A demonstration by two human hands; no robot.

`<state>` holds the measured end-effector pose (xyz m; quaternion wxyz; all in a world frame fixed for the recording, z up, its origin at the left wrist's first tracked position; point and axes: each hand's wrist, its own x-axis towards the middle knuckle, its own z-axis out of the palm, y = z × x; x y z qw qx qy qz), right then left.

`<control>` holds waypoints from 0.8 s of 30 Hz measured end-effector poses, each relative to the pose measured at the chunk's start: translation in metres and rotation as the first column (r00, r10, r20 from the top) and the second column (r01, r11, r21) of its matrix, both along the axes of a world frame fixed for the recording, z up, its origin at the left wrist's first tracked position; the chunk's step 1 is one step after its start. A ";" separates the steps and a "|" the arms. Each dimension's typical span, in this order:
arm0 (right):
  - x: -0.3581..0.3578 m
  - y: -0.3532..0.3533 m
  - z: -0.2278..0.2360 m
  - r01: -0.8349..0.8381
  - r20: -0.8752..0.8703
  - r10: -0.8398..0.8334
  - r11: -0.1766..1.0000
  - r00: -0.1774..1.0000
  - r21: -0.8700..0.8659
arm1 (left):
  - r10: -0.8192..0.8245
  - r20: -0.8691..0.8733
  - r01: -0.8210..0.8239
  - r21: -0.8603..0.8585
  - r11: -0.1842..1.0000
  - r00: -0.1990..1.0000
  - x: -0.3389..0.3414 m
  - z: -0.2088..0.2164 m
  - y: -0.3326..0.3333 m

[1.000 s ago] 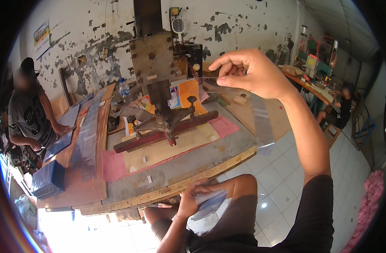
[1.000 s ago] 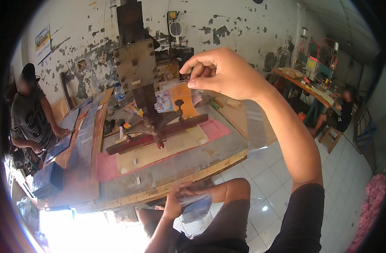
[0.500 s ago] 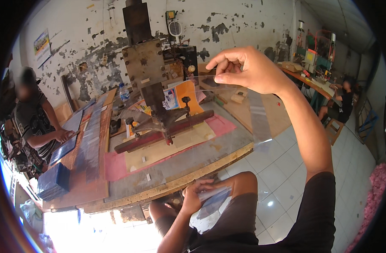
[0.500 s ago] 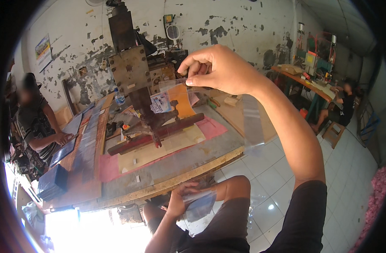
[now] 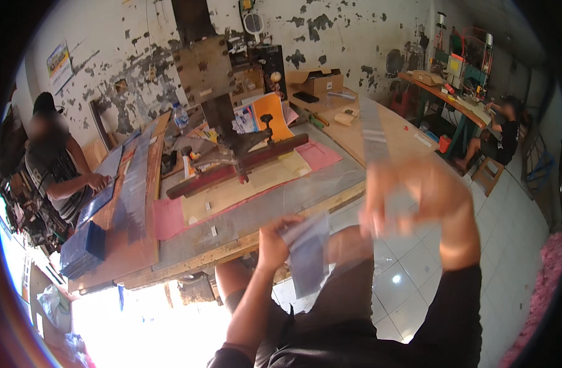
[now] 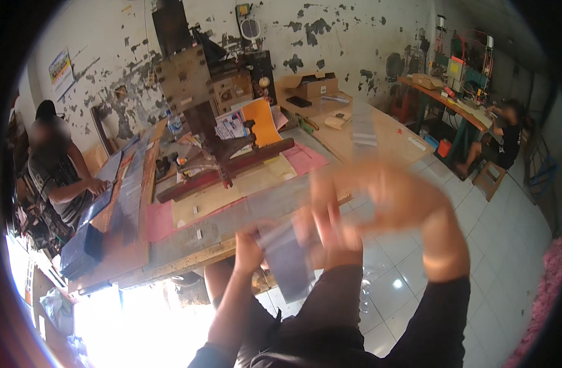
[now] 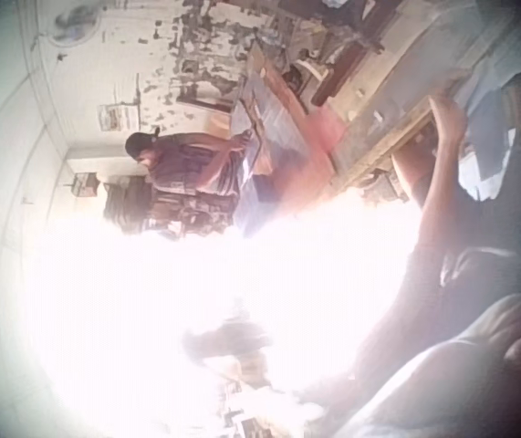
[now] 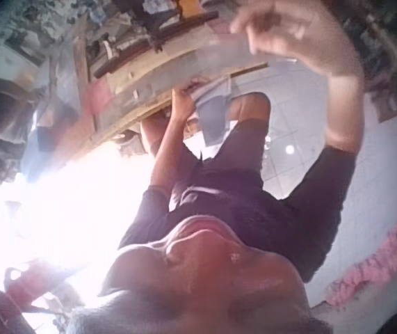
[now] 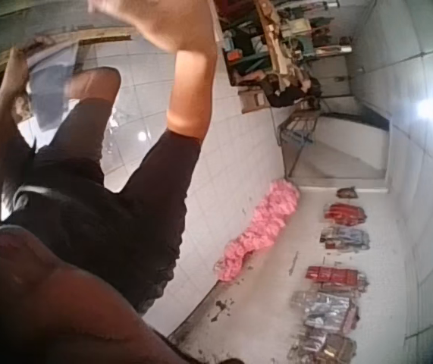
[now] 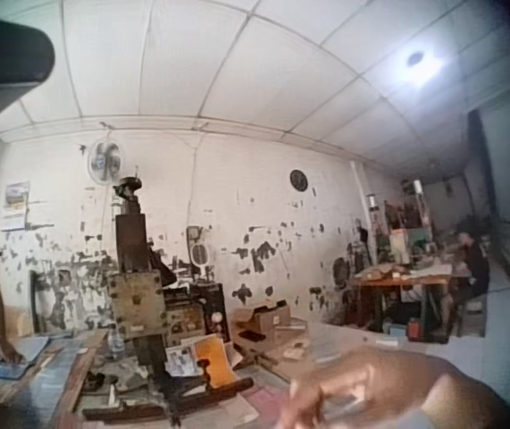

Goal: The person sits at a workbench and repeatedly handles a stack of translucent plastic sheets. They pick up individual sheets, unfold them, and place them back on the table or into the stack. The person also wipes the surface of the workbench with their hand between handling the sheets.

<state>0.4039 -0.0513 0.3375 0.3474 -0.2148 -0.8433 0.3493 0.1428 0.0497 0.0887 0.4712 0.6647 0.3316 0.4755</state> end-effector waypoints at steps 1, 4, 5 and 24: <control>-0.002 -0.017 -0.030 -0.149 0.054 0.153 0.987 0.987 -0.058 | 0.026 0.057 -0.032 0.107 0.994 0.998 0.005 0.016 0.005; -0.019 -0.042 -0.159 -0.199 0.265 0.320 0.895 0.910 -0.400 | -0.022 0.192 -0.016 0.192 0.981 0.981 0.011 0.058 0.023; -0.027 -0.043 -0.215 -0.097 0.304 0.264 0.877 0.916 -0.471 | -0.044 0.215 0.002 0.192 0.981 0.976 0.010 0.071 0.030; -0.068 0.092 -0.125 0.696 -0.399 -0.623 0.716 0.673 0.056 | -0.241 0.136 0.180 0.356 0.917 0.961 0.004 0.196 0.085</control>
